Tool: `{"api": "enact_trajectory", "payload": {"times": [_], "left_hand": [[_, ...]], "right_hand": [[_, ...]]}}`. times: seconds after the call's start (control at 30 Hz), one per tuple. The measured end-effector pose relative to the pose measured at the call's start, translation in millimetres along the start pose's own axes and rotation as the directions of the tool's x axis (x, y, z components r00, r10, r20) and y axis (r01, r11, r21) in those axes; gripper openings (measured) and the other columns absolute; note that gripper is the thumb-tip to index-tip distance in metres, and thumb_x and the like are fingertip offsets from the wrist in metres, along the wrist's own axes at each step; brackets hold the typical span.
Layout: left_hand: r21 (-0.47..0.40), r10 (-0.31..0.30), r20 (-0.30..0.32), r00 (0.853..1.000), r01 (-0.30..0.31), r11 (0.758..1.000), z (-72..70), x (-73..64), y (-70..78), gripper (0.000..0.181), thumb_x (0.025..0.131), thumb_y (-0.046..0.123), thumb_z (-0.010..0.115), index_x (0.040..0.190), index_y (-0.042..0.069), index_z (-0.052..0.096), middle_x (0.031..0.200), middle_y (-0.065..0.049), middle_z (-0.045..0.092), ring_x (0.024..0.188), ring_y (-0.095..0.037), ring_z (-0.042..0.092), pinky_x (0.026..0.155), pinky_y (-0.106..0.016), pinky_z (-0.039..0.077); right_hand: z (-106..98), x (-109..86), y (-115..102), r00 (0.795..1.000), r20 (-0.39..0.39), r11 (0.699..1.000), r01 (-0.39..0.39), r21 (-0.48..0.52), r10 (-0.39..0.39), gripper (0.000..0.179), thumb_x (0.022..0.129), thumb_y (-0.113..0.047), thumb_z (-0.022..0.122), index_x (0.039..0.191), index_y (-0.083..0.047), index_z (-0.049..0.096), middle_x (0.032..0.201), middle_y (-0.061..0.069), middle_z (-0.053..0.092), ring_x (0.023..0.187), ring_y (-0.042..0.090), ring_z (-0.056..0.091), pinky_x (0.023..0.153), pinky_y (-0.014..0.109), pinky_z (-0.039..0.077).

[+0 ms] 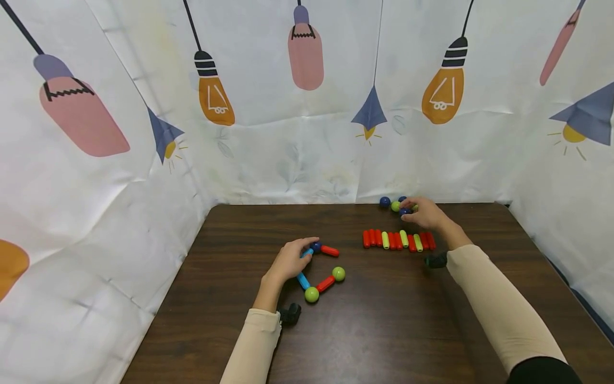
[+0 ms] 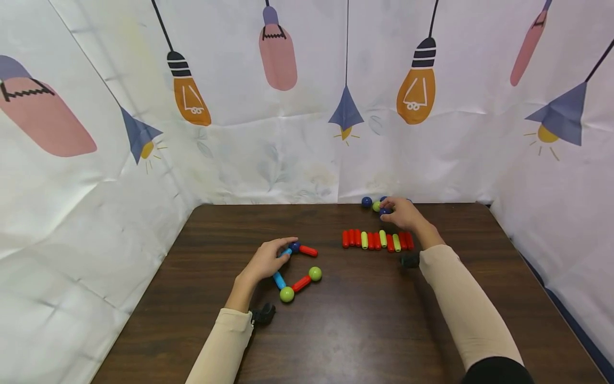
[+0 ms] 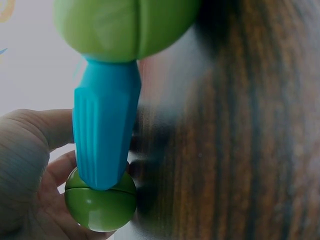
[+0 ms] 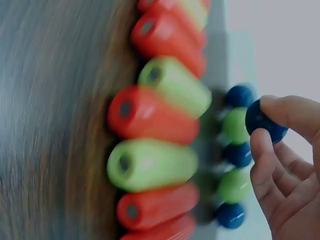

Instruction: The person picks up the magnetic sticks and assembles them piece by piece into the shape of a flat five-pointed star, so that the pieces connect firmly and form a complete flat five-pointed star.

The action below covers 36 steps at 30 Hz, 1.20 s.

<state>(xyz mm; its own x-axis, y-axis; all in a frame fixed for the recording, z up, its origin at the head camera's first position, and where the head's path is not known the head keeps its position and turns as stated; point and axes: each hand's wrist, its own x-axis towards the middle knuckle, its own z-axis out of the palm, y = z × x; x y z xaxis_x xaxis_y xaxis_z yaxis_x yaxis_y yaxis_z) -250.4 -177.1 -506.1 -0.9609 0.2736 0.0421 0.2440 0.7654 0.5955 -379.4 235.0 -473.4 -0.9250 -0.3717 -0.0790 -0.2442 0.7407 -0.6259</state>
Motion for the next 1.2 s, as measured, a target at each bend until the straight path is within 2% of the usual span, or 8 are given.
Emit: {"api": "enact_trajectory", "payload": {"times": [0.1, 0.2, 0.3, 0.4, 0.63, 0.73, 0.87, 1.2], "left_hand": [[-0.003, -0.004, 0.002, 1.0, 0.004, 1.0, 1.0, 1.0, 0.1, 0.048, 0.101, 0.012, 0.063, 0.148, 0.021, 0.057, 0.142, -0.009, 0.063, 0.107, -0.022, 0.062, 0.091, -0.044, 0.051], [-0.004, -0.011, 0.001, 1.0, 0.011, 1.0, 1.8, 1.5, 0.6, 0.048, 0.101, 0.012, 0.063, 0.148, 0.021, 0.056, 0.142, -0.009, 0.063, 0.105, -0.023, 0.062, 0.09, -0.043, 0.05], [-0.006, -0.016, 0.001, 1.0, 0.016, 1.0, 1.3, 1.1, 1.4, 0.048, 0.101, 0.012, 0.063, 0.148, 0.02, 0.056, 0.138, -0.01, 0.065, 0.1, -0.024, 0.06, 0.086, -0.042, 0.048], [-0.005, -0.017, 0.001, 1.0, 0.017, 1.0, 0.6, 1.1, 1.7, 0.048, 0.101, 0.011, 0.062, 0.148, 0.02, 0.056, 0.132, -0.01, 0.067, 0.095, -0.024, 0.059, 0.083, -0.041, 0.047], [0.001, -0.022, -0.003, 1.0, 0.022, 1.0, 1.6, 1.7, 1.0, 0.048, 0.101, 0.012, 0.063, 0.147, 0.021, 0.057, 0.124, -0.007, 0.069, 0.09, -0.019, 0.057, 0.082, -0.038, 0.048], [-0.005, -0.019, 0.002, 1.0, 0.019, 1.0, 1.9, 2.5, 1.5, 0.048, 0.101, 0.012, 0.063, 0.147, 0.02, 0.057, 0.114, -0.005, 0.069, 0.083, -0.017, 0.055, 0.076, -0.036, 0.046], [-0.011, -0.009, 0.002, 1.0, 0.009, 1.0, 1.3, 3.2, 2.3, 0.047, 0.1, 0.011, 0.063, 0.147, 0.018, 0.057, 0.103, -0.003, 0.067, 0.075, -0.016, 0.052, 0.07, -0.034, 0.043], [-0.005, -0.007, -0.005, 1.0, 0.007, 1.0, 1.4, 3.1, 2.9, 0.047, 0.1, 0.011, 0.064, 0.146, 0.018, 0.058, 0.103, -0.001, 0.066, 0.074, -0.015, 0.051, 0.072, -0.033, 0.044]], "right_hand": [[-1, -7.0, -14, 0.999, -0.016, 0.997, 0.043, 0.057, -0.043, 0.042, 0.101, -0.022, 0.066, 0.137, -0.002, 0.059, 0.136, 0.025, 0.056, 0.107, 0.038, 0.063, 0.085, 0.047, 0.057], [8, -17.6, -31, 0.993, -0.03, 0.986, 0.118, 0.115, -0.115, 0.044, 0.099, -0.026, 0.069, 0.135, -0.002, 0.06, 0.129, 0.022, 0.06, 0.093, 0.028, 0.065, 0.073, 0.038, 0.056], [26, -29.2, -49, 0.981, -0.037, 0.968, 0.192, 0.162, -0.188, 0.042, 0.097, -0.026, 0.072, 0.132, -0.004, 0.062, 0.118, 0.016, 0.065, 0.084, 0.022, 0.063, 0.067, 0.033, 0.053], [52, -36.6, -66, 0.969, -0.018, 0.955, 0.244, 0.168, -0.245, 0.038, 0.095, -0.024, 0.075, 0.127, -0.008, 0.065, 0.11, 0.009, 0.067, 0.08, 0.019, 0.06, 0.065, 0.031, 0.051], [108, -40.3, -90, 0.954, 0.142, 0.951, 0.231, 0.203, -0.262, 0.034, 0.095, -0.024, 0.075, 0.125, -0.012, 0.065, 0.108, 0.005, 0.067, 0.077, 0.015, 0.062, 0.069, 0.031, 0.054], [121, -37.4, -94, 0.957, 0.157, 0.959, 0.215, 0.187, -0.245, 0.033, 0.095, -0.024, 0.075, 0.124, -0.013, 0.066, 0.11, 0.004, 0.067, 0.073, 0.014, 0.061, 0.066, 0.03, 0.054], [129, -32.5, -98, 0.962, 0.145, 0.962, 0.205, 0.18, -0.233, 0.031, 0.094, -0.023, 0.076, 0.122, -0.015, 0.067, 0.116, 0.006, 0.068, 0.071, 0.013, 0.06, 0.066, 0.03, 0.053], [138, -26.0, -101, 0.966, 0.138, 0.961, 0.191, 0.2, -0.221, 0.031, 0.093, -0.022, 0.077, 0.121, -0.014, 0.066, 0.118, 0.009, 0.068, 0.076, 0.012, 0.061, 0.07, 0.03, 0.054]]}}
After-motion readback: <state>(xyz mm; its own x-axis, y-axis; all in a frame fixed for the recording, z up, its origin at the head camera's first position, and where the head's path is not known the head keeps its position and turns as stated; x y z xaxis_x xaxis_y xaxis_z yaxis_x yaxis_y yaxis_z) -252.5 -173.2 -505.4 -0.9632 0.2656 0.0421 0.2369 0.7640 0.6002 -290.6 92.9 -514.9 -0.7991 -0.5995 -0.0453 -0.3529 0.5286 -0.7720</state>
